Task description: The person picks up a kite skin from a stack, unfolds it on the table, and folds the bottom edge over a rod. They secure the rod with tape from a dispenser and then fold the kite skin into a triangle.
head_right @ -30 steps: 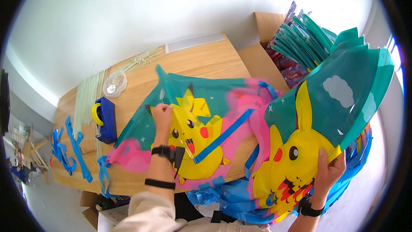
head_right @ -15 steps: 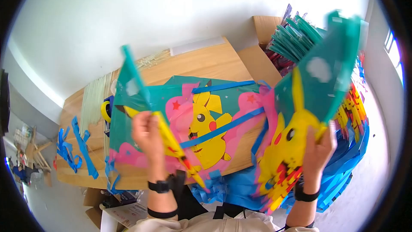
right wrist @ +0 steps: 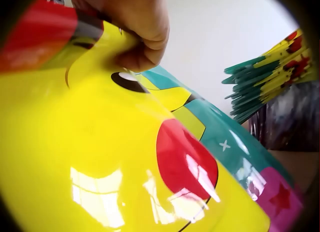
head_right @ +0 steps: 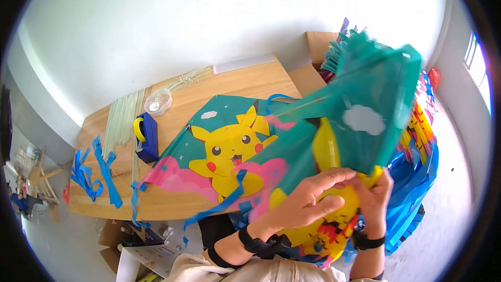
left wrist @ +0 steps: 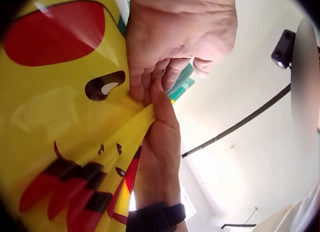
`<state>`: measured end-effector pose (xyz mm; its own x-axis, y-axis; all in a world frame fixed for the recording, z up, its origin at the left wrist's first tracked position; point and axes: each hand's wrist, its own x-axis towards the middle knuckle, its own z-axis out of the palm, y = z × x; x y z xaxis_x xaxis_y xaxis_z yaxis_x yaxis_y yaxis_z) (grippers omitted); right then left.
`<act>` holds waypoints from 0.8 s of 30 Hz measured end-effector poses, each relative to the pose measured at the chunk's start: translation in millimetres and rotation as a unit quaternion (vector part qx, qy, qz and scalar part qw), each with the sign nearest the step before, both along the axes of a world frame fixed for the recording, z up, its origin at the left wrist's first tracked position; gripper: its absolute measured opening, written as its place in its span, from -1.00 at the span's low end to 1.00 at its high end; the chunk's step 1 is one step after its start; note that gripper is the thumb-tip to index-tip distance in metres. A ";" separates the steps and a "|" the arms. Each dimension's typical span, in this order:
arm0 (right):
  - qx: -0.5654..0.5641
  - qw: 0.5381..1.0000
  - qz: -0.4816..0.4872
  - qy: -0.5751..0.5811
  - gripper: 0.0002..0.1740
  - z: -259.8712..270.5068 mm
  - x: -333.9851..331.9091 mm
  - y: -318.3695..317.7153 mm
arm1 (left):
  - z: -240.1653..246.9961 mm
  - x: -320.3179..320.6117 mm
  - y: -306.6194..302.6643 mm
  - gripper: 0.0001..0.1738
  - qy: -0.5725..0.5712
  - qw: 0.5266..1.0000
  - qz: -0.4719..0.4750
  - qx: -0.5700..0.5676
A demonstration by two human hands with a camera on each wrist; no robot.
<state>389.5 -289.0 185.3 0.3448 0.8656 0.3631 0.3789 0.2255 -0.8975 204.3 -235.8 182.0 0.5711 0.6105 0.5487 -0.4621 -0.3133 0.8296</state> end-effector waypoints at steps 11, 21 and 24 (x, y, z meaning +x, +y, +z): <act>0.183 0.925 -0.281 0.178 -0.60 170.3 147.9 -221.6 | -38.2 -6.0 9.2 -0.87 0.011 0.955 0.166 -0.244; 0.180 0.548 -0.504 -0.643 -0.57 314.8 389.6 -92.9 | -106.0 -16.0 37.2 -0.92 0.072 0.910 0.227 -0.339; 0.146 0.576 -0.437 -0.676 -0.56 314.2 412.2 14.0 | -129.0 -22.7 47.6 -0.94 0.102 0.887 0.262 -0.365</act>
